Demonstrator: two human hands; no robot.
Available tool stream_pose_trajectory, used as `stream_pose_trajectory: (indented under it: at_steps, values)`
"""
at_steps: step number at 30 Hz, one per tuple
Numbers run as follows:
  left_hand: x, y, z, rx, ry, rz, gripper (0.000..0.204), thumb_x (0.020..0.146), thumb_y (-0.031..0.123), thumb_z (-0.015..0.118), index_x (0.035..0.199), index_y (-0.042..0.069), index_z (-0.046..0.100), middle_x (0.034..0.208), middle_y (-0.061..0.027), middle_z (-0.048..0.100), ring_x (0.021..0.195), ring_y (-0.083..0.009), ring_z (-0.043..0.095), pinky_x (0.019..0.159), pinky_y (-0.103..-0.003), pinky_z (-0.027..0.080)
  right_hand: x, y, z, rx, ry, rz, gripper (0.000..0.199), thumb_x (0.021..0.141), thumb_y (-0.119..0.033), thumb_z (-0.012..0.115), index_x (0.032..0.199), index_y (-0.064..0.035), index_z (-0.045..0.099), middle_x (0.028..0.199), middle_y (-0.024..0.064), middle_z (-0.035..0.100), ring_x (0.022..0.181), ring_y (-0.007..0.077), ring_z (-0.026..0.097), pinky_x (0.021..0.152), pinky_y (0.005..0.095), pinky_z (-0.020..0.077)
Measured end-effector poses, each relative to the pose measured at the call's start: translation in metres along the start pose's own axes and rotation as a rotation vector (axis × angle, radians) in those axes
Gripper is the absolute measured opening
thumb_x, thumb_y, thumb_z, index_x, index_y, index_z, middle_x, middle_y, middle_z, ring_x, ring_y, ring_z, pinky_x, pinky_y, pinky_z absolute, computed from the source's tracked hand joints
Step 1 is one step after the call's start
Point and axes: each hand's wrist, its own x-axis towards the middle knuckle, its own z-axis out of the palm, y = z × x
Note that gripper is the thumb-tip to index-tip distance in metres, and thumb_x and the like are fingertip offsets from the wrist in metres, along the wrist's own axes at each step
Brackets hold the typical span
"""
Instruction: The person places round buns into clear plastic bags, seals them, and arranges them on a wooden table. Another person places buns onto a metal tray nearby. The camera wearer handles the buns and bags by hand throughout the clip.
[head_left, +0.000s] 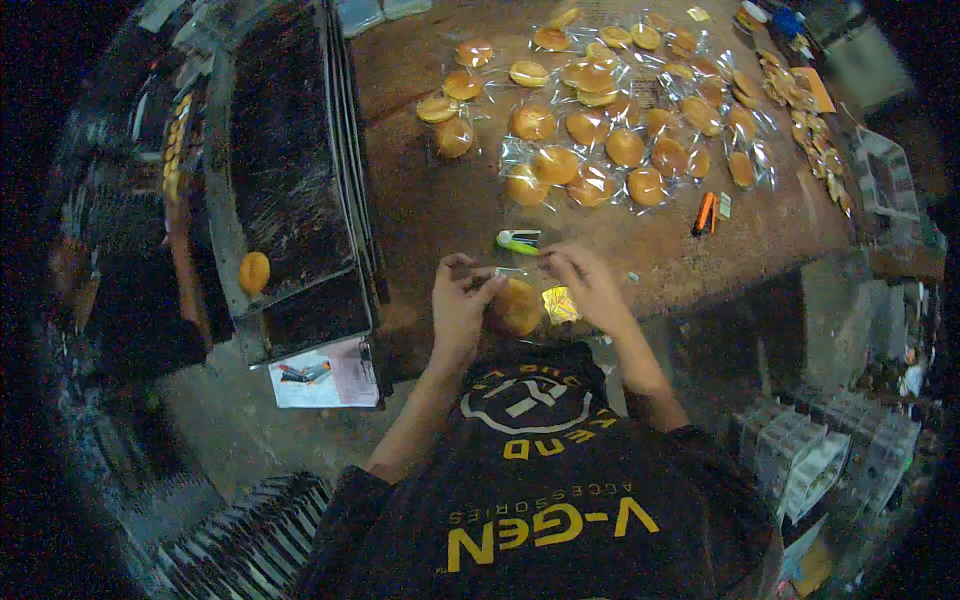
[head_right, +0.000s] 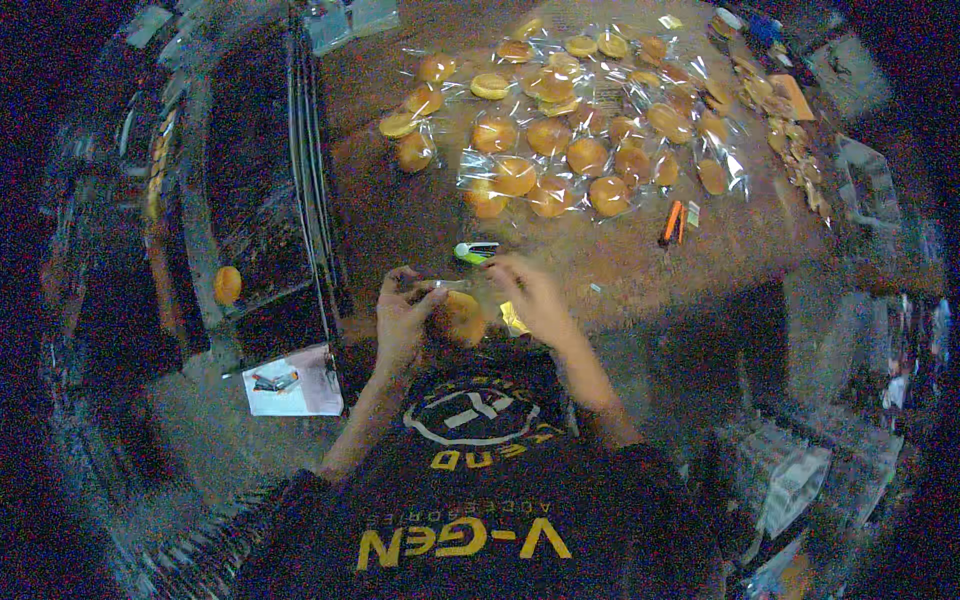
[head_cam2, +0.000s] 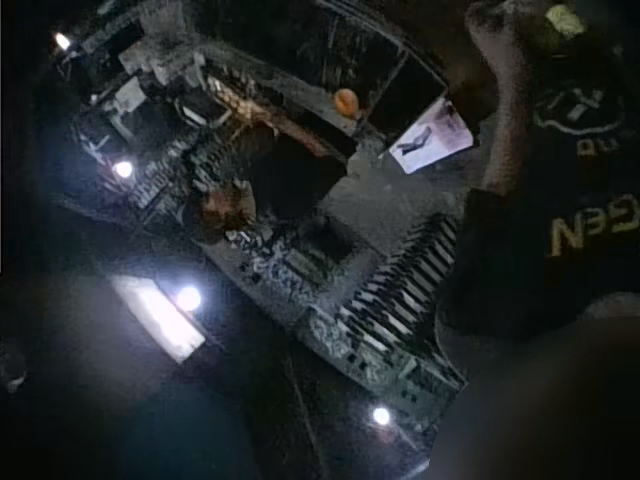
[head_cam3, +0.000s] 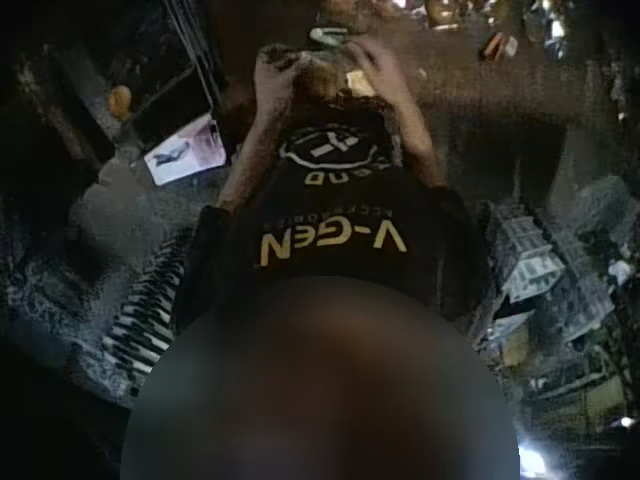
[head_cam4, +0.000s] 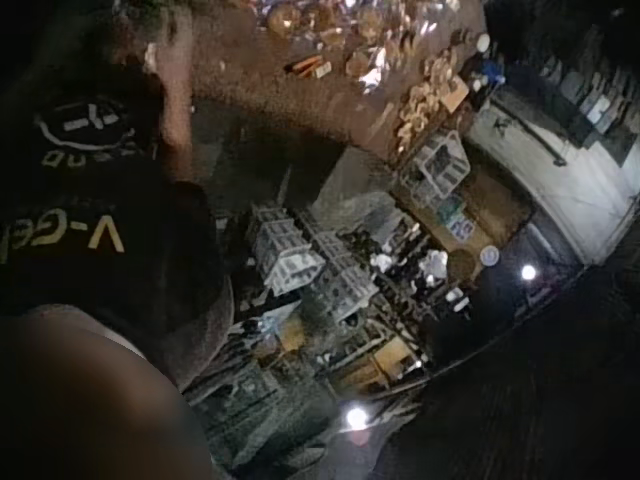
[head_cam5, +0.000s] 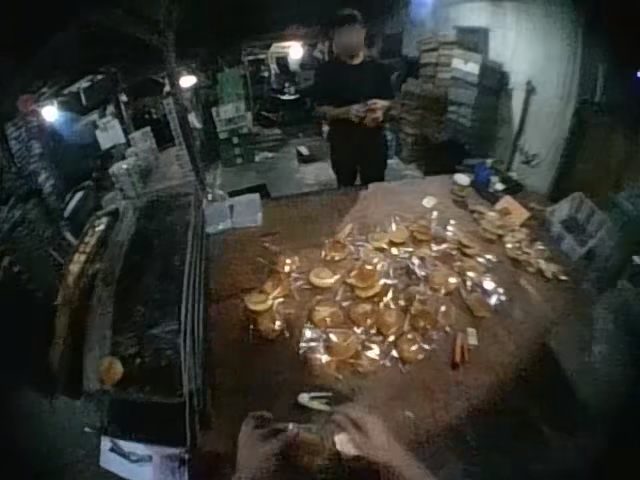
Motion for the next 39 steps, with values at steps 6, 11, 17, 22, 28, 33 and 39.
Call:
stream_pose_trajectory:
  at_steps: [6,11,17,22,28,33,39]
  values:
    - [0.001,0.001,-0.061,0.008,-0.017,-0.068,0.043,0.086,0.001,0.075,0.116,0.006,0.045,0.102,-0.0122,0.070,0.094,-0.0188,0.067,0.088,-0.031,0.054,-0.068,0.076,0.006,-0.589,0.063,0.105,0.027,0.094,-0.015,0.065,0.118,-0.0020,0.065,0.117,0.0178,0.063,0.110,0.0393,0.058,0.096,0.0434,0.0490]
    - [-0.006,-0.005,-0.080,-0.053,-0.136,-0.118,0.039,0.086,0.002,0.077,0.110,0.008,0.047,0.102,-0.0133,0.071,0.094,-0.0176,0.067,0.087,-0.030,0.053,-0.112,0.127,0.039,-0.756,0.056,0.047,0.032,0.091,-0.016,0.066,0.121,-0.0047,0.063,0.124,0.0146,0.060,0.116,0.0371,0.055,0.098,0.0446,0.0454]
    - [-0.017,-0.006,-0.077,0.016,-0.240,-0.079,0.034,0.085,0.002,0.077,0.105,0.008,0.050,0.099,-0.0109,0.070,0.094,-0.0158,0.066,0.087,-0.029,0.052,-0.113,0.145,0.057,-0.928,0.148,-0.018,0.030,0.090,-0.015,0.067,0.119,-0.0069,0.064,0.120,0.0132,0.063,0.114,0.0345,0.057,0.098,0.0452,0.0448]
    - [-0.027,-0.010,-0.060,0.049,-0.305,-0.106,0.030,0.085,0.002,0.077,0.101,0.008,0.052,0.097,-0.0086,0.069,0.094,-0.0142,0.064,0.088,-0.029,0.051,-0.120,0.153,0.054,-0.809,0.258,-0.074,0.029,0.088,-0.010,0.068,0.116,-0.0052,0.064,0.119,0.0153,0.064,0.112,0.0361,0.059,0.096,0.0448,0.0464]
    - [-0.028,-0.025,-0.028,0.216,-0.232,0.020,0.033,0.084,0.006,0.080,0.101,0.007,0.052,0.096,-0.0080,0.068,0.090,-0.0139,0.065,0.084,-0.029,0.052,-0.105,0.144,0.030,-0.718,0.221,-0.044,0.023,0.088,-0.011,0.069,0.108,-0.0022,0.065,0.120,0.0162,0.063,0.112,0.0376,0.058,0.093,0.0456,0.0476]
    - [-0.029,-0.033,0.002,0.254,-0.122,-0.054,0.038,0.084,0.007,0.081,0.105,0.006,0.050,0.092,-0.0063,0.066,0.090,-0.0136,0.065,0.080,-0.028,0.053,-0.069,0.082,0.013,-0.404,0.379,-0.129,0.027,0.085,-0.013,0.072,0.109,-0.0039,0.064,0.119,0.0129,0.062,0.113,0.0352,0.057,0.097,0.0452,0.0452]
    - [-0.036,-0.040,0.044,0.070,-0.054,-0.007,0.037,0.085,0.003,0.079,0.105,0.007,0.048,0.093,-0.0063,0.066,0.091,-0.0137,0.065,0.079,-0.028,0.054,-0.044,0.018,-0.001,0.061,0.018,0.176,0.018,0.092,-0.009,0.070,0.108,-0.0019,0.067,0.110,0.0118,0.071,0.098,0.0231,0.068,0.087,0.0329,0.0520]
